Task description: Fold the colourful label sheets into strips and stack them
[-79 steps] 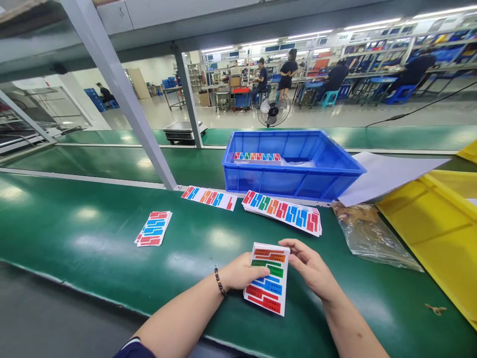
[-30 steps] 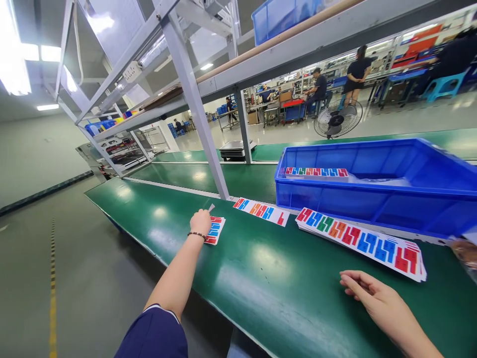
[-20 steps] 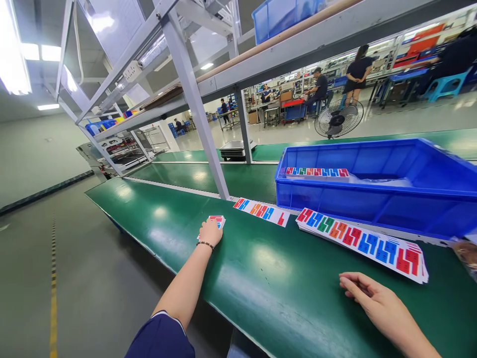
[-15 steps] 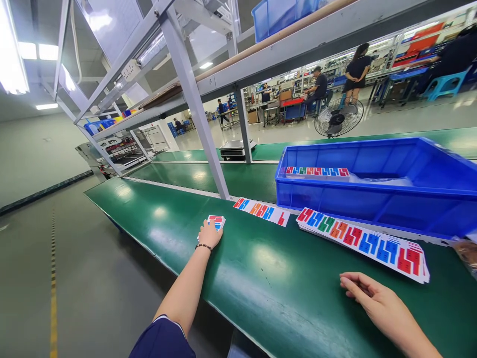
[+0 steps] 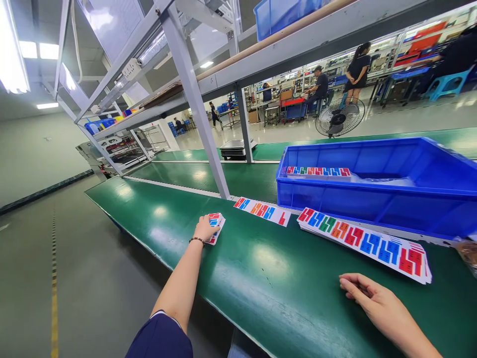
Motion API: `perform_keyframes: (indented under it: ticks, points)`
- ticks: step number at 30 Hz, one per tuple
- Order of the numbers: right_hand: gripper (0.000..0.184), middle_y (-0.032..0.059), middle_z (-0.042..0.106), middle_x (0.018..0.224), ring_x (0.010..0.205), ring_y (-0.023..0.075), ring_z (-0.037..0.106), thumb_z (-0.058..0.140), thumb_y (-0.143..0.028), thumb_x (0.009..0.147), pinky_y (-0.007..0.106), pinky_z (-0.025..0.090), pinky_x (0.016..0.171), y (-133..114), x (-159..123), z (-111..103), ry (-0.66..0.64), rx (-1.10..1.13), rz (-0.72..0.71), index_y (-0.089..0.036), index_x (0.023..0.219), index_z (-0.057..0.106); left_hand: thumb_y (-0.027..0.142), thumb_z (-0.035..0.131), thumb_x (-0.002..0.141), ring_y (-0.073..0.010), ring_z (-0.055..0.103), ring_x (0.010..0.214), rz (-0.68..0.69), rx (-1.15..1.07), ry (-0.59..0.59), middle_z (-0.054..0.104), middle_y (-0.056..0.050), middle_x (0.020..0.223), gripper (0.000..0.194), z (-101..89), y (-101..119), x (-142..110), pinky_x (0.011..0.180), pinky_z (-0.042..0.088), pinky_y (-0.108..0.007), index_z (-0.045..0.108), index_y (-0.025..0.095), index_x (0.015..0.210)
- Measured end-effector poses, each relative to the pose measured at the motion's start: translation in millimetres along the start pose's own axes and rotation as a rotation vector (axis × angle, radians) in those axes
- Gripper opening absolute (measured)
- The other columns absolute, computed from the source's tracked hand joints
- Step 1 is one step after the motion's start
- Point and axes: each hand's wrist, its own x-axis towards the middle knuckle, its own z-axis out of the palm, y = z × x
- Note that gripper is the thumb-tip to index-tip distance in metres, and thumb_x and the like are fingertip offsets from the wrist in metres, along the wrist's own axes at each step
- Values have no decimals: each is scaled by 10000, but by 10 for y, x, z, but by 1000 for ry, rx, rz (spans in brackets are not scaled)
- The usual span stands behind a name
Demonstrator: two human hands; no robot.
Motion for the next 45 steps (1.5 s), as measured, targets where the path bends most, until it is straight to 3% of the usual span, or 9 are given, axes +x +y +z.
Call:
perform_keyframes:
  ticks: [10,16,20,22,26,33,37,41,45]
  points:
    - [359,43,674,582,572,233,634,519,-546,572,307,504,537,-27,-14,3,-11,-4,-9,-223,639,660,324,698,547,-290,456,1150,-21,-494,50,423,-159,1285,656,-130,-18,-1,906,382,-347,441,177,1133]
    - [357,43,669,578,573,231,634,502,-538,568,309,505,548,-19,-4,8,-23,-18,2,-223,638,655,471,355,785,-261,616,929,24,-931,-151,616,-158,1038,476,-193,133,-101,761,502,-399,511,104,1044]
    - [363,41,667,576,568,234,630,506,-549,560,314,501,547,-19,-2,5,-16,-27,9,-225,640,647,383,411,740,-303,568,1029,-33,-1467,-324,612,-170,1076,493,-212,161,-159,849,457,-482,489,66,1109]
    - [371,41,669,583,582,240,633,505,-559,557,317,501,555,-14,-2,4,-16,-24,14,-226,642,647,304,430,716,-311,552,1055,-86,-1591,-363,614,-177,1072,504,-200,168,-184,878,436,-499,464,45,1146]
    - [360,38,669,581,576,232,630,511,-550,566,305,497,555,-20,-5,13,-23,-23,4,-226,636,650,177,440,702,-296,544,1076,-183,-1592,-360,617,-154,1076,449,-100,277,-310,907,423,-499,472,70,1137]
    - [351,33,666,573,552,207,619,509,-546,618,273,492,530,-84,-44,49,-61,-2,-36,-220,623,638,89,635,597,-301,595,988,5,-1616,-657,664,-99,978,464,386,869,-886,906,411,-523,517,143,1043]
    - [367,47,686,632,572,202,627,482,-551,667,267,496,547,-52,-61,53,-87,17,-23,-213,640,623,84,660,568,-281,639,881,5,-1607,-771,679,-98,921,457,580,1136,-1093,850,461,-478,532,130,1005]
    - [345,33,667,601,563,203,628,485,-539,660,265,493,543,-38,-64,35,-70,-18,-65,-220,647,619,75,653,563,-242,663,742,-23,-1391,-581,687,-83,818,324,432,1041,-892,746,513,-420,532,127,859]
    - [349,28,664,606,574,205,624,463,-543,657,265,489,536,-51,-64,41,-97,-87,-78,-228,666,612,98,656,596,-188,657,649,-48,-1196,-358,674,-49,743,269,8,620,-468,683,530,-365,508,139,817]
